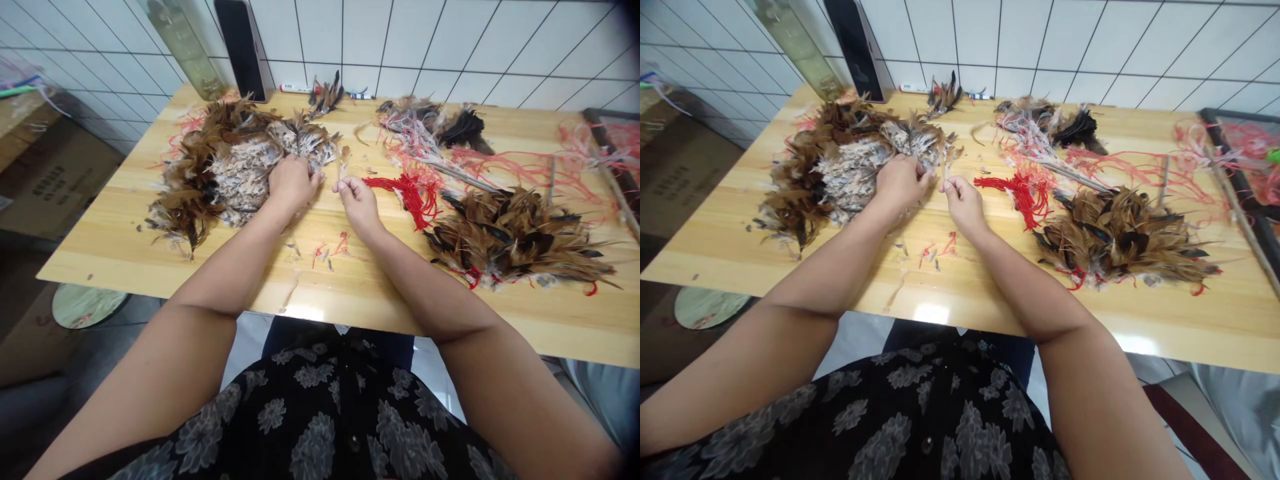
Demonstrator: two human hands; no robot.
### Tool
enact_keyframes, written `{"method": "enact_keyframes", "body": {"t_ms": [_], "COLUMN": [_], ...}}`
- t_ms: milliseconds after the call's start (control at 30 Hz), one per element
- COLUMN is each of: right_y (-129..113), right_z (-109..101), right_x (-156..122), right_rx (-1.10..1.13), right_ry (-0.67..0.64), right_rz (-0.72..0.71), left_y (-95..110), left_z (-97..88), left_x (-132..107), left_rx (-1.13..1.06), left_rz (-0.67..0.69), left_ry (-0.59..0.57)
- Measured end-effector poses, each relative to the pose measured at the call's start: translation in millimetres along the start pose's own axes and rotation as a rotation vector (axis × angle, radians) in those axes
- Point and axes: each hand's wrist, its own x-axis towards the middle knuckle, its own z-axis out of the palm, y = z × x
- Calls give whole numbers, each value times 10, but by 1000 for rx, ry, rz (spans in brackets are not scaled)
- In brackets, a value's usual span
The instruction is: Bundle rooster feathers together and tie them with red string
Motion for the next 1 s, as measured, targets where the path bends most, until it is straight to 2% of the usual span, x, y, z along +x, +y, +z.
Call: {"method": "enact_keyframes", "body": {"t_ms": [167, 333, 433, 533, 633, 767, 1000], "right_y": [-165, -272, -290, -257, -176, -59, -16], "right_z": [9, 4, 1, 2, 0, -20, -50], "right_x": [-23, -47, -58, -52, -36, -28, -18], "right_rx": [9, 81, 126, 145, 156, 111, 72], "right_ry": [18, 60, 78, 80, 95, 84, 131], "right_rz": [96, 160, 179, 174, 171, 124, 114], "left_y": [-9, 79, 162, 215, 257, 302, 265], "left_z": [118, -29, -171, -242, -237, -204, -129], "left_x": [90, -22, -192, -368, -465, -487, -497], "left_rx": [-145, -256, -486, -817, -1038, -1125, -1128], "left_rz": [-30, 21, 38, -43, -136, -135, -63], "left_ry": [90, 131, 71, -25, -131, -204, -207]}}
